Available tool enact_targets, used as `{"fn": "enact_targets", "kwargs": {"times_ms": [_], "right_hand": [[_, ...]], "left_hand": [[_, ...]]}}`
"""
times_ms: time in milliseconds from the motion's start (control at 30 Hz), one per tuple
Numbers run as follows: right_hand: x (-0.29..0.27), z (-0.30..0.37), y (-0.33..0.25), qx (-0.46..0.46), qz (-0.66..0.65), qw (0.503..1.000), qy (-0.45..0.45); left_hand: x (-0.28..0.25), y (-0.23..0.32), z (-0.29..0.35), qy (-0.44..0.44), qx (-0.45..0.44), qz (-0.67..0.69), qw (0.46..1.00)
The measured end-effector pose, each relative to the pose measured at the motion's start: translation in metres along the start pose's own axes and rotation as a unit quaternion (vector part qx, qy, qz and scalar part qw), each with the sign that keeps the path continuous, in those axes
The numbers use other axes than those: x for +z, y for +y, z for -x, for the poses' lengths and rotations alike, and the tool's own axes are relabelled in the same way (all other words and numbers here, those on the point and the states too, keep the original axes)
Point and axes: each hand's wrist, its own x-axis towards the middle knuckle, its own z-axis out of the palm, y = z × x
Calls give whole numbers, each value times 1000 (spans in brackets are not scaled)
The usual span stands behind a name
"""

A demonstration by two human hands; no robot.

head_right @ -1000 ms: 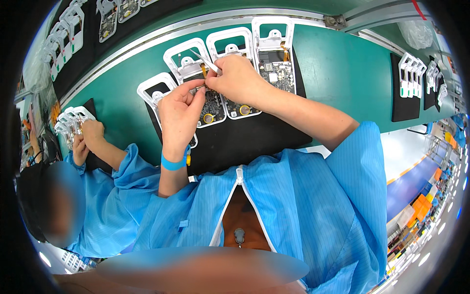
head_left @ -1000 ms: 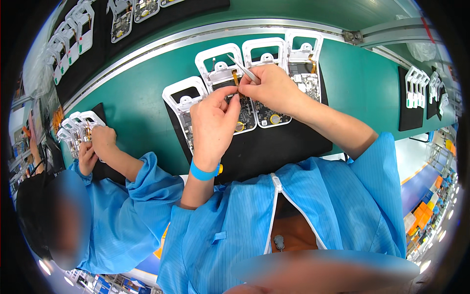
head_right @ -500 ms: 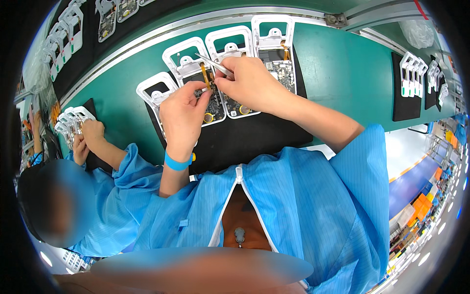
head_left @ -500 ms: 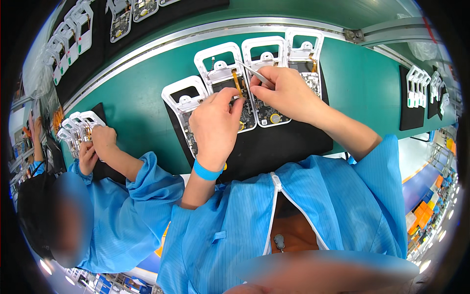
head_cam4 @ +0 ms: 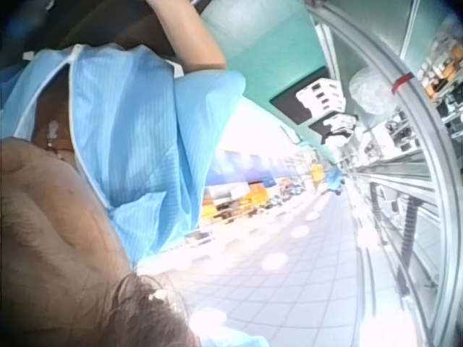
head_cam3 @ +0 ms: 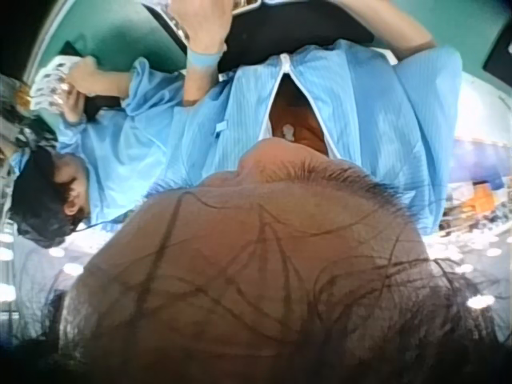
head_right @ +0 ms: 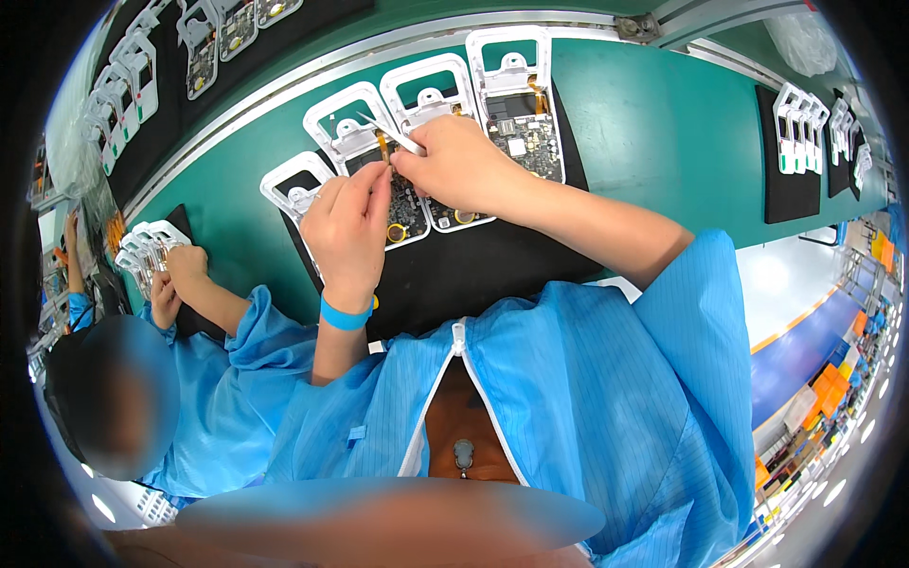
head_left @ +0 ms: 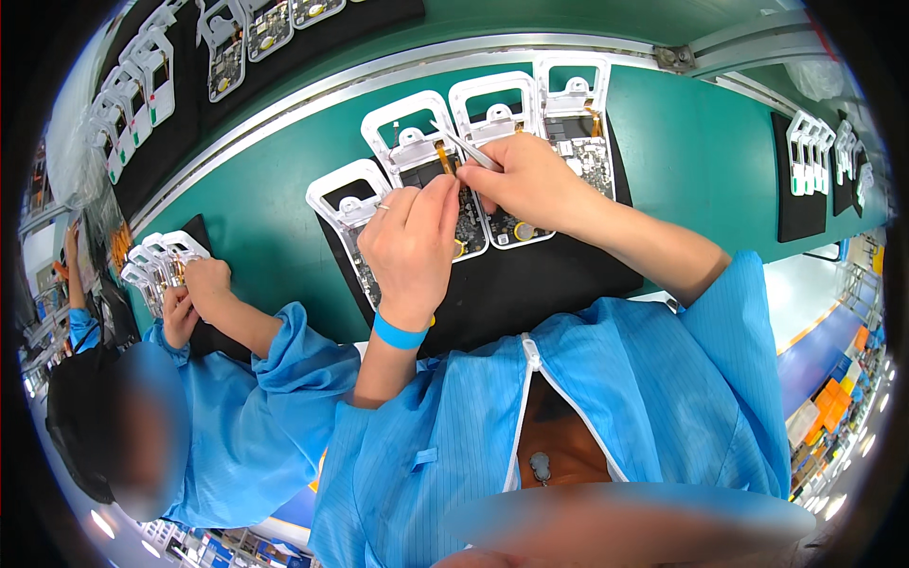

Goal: The person assembles electronic components onto circuit boards by hand, taking components from a tray and placing them into a housing on the circuit board.

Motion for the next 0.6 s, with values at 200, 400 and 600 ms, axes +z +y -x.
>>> {"fn": "enact_targets", "kwargs": {"times_ms": [200,400,600], "right_hand": [[-2,-15,6,21,-95,995,3],[1,-23,10,-63,-44,995,58],[0,-23,7,-72,40,993,82]], "left_hand": [[7,2,-2,22,36,8,999],[8,-1,0,-5,14,12,1000],[3,-7,7,-13,-50,29,998]]}}
